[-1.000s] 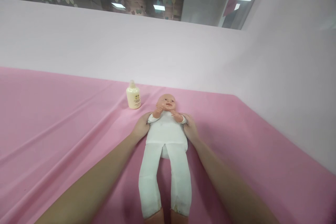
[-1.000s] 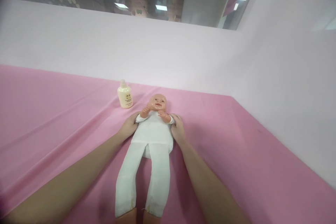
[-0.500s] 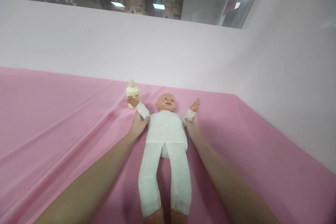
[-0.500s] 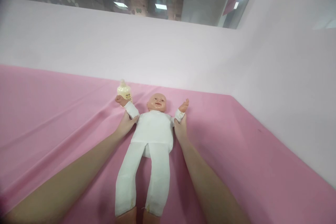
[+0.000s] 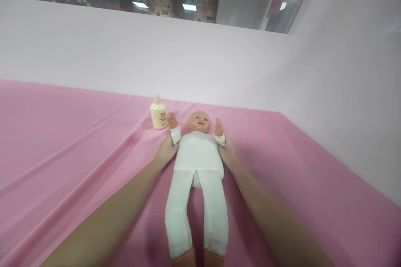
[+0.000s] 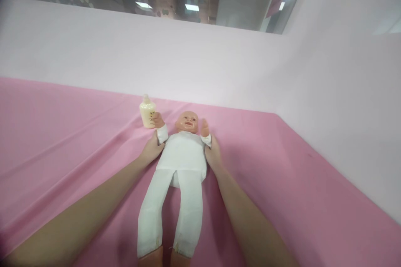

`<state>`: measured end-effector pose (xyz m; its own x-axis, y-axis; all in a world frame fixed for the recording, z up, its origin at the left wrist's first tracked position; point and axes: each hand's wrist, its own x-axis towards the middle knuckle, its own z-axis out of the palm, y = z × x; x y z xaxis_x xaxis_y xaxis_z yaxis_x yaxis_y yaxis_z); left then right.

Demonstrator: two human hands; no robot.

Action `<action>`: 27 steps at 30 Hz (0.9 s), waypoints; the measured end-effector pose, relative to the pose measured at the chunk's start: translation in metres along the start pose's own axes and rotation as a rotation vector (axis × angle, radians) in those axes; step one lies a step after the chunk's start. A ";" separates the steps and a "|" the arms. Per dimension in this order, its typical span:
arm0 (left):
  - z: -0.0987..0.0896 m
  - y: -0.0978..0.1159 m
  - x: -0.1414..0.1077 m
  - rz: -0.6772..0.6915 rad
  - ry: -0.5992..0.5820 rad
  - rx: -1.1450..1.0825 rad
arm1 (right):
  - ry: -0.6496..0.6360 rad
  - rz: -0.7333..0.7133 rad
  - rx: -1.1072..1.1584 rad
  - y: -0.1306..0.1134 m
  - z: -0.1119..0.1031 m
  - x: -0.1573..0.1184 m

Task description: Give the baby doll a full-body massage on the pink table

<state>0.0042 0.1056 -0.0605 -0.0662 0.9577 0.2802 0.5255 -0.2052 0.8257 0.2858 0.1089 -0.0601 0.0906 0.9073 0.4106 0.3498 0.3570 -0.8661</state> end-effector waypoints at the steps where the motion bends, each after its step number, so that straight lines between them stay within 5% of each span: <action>1: 0.000 0.003 -0.001 0.051 -0.028 0.010 | -0.039 -0.043 -0.014 0.000 0.000 0.001; 6: 0.001 0.013 -0.005 0.203 -0.078 0.041 | -0.115 -0.165 -0.068 -0.001 -0.002 0.003; 22: 0.000 0.021 -0.006 0.197 -0.106 0.073 | -0.108 -0.187 -0.031 0.001 -0.001 0.005; 27: 0.000 0.011 -0.004 0.110 -0.040 -0.022 | -0.045 -0.053 0.013 -0.001 0.000 0.002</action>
<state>0.0104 0.0996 -0.0520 0.0253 0.9363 0.3503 0.5089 -0.3137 0.8016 0.2857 0.1102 -0.0582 0.0305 0.8961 0.4429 0.3412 0.4071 -0.8473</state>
